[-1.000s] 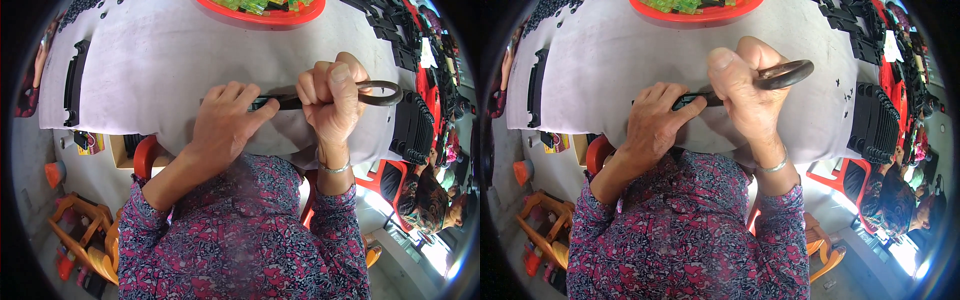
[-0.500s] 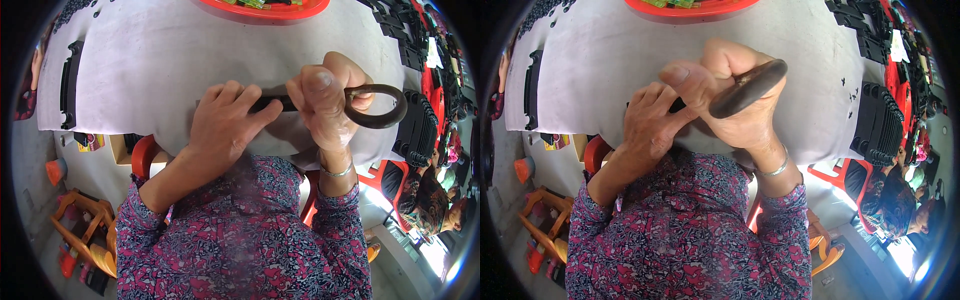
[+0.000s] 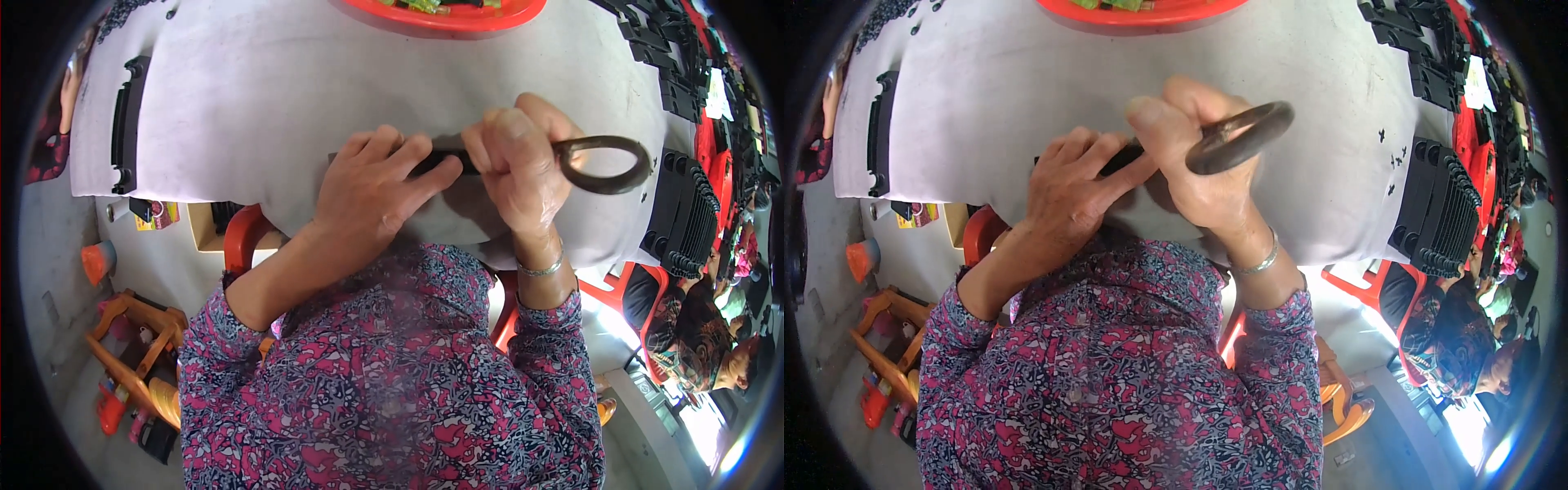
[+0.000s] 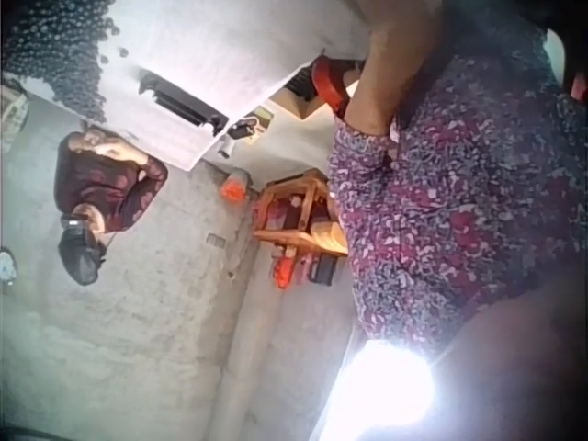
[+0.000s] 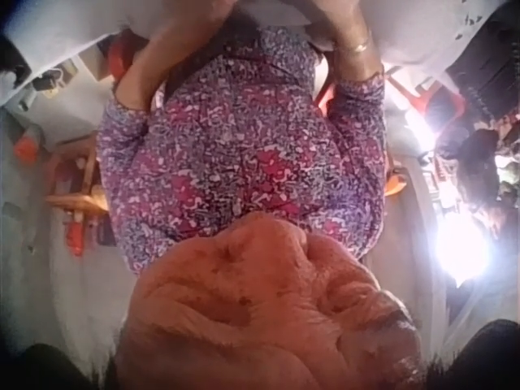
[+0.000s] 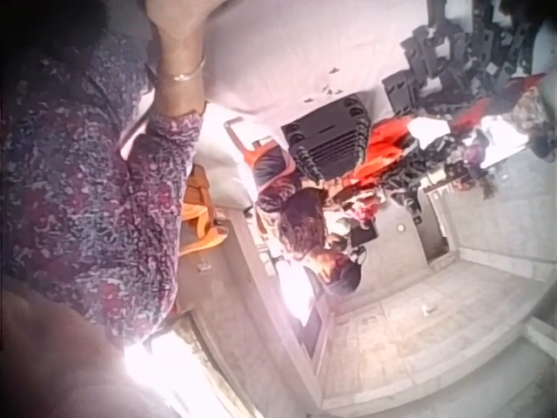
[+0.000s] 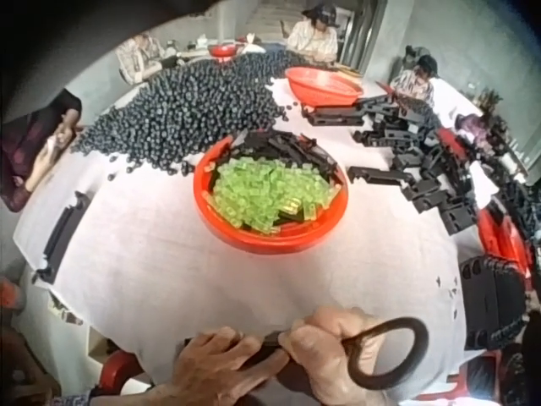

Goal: The person assembles plastic toner cartridge components by hand, using a circular assembly tool and a hook tool to combine plastic cartridge housings, springs, screws, and small gears.

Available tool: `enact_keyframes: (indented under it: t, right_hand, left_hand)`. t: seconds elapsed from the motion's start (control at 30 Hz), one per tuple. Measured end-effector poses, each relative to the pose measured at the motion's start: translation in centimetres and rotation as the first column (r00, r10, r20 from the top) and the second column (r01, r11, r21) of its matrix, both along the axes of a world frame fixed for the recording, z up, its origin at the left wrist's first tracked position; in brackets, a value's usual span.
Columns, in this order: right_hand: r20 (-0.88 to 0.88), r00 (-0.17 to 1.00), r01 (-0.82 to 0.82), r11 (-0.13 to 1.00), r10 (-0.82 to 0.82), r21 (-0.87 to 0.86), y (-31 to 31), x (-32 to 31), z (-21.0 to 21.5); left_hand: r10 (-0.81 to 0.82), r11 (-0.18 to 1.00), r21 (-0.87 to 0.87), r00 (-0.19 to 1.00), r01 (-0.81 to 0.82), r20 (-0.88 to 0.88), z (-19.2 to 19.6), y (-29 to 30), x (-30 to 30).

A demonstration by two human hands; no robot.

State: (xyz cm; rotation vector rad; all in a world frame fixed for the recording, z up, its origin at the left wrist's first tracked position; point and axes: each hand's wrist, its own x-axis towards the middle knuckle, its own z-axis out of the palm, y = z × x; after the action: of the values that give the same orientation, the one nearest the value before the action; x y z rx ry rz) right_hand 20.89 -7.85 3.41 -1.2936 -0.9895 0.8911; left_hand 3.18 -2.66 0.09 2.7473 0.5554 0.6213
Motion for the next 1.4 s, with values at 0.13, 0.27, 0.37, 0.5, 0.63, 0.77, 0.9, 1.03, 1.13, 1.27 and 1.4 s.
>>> enact_keyframes:
  t: [0.13, 0.27, 0.37, 0.5, 0.63, 0.77, 0.9, 1.03, 1.13, 1.27, 1.4]
  right_hand:
    - [-0.409, 0.902, -0.039, 0.971, 0.136, 0.236, 0.6, -0.5, 0.3]
    - [-0.321, 0.936, -0.061, 0.964, 0.146, 0.259, 0.3, -0.5, 0.0]
    - [-0.333, 0.926, -0.087, 0.96, 0.177, 0.267, 0.4, -0.4, -0.3]
    - [-0.189, 0.97, -0.116, 0.972, 0.155, 0.205, 0.1, -0.7, -0.4]
    - [-0.251, 0.959, -0.09, 0.979, 0.135, 0.185, 0.1, -0.8, -0.2]
    - [-0.224, 0.97, -0.053, 0.979, 0.097, 0.195, 0.1, -1.1, -0.3]
    - [-0.299, 0.95, -0.023, 0.973, 0.093, 0.231, -0.2, -1.0, -1.2]
    - [-0.284, 0.948, -0.052, 0.953, 0.141, 0.299, 0.2, -0.4, -0.9]
    - [-0.323, 0.94, -0.004, 0.951, 0.11, 0.31, 0.3, -0.9, -0.6]
    - [-0.44, 0.885, -0.031, 0.962, 0.152, 0.27, 0.3, -0.1, -0.7]
    - [-0.466, 0.876, -0.037, 0.981, 0.123, 0.189, 0.5, 1.2, -0.9]
  left_hand:
    - [0.022, 1.0, -0.012, 1.0, -0.022, -0.011, 0.0, -0.3, -0.2]
    - [0.011, 1.0, -0.006, 0.999, -0.012, -0.04, -0.1, -0.2, -0.2]
    - [0.006, 1.0, 0.001, 0.999, -0.006, -0.041, -0.3, -0.2, -0.3]
    - [0.008, 1.0, 0.004, 1.0, -0.008, -0.012, -0.3, -0.2, -0.2]
    - [0.012, 1.0, -0.001, 0.999, -0.012, -0.043, -0.2, -0.3, -0.1]
    - [-0.005, 1.0, 0.023, 1.0, 0.005, -0.024, -0.5, 0.0, -0.1]
    - [-0.022, 0.999, 0.045, 0.999, 0.023, -0.026, -0.6, 0.2, -0.2]
    - [-0.012, 0.999, 0.052, 0.997, 0.016, -0.08, -0.2, 0.1, 0.0]
    - [-0.01, 0.996, 0.086, 0.999, 0.013, -0.043, -0.5, 0.1, 0.0]
    - [-0.008, 0.996, 0.084, 0.999, 0.012, -0.049, -0.6, 0.2, -0.1]
    - [-0.009, 0.999, 0.05, 0.999, 0.011, -0.049, -0.6, 0.1, -0.2]
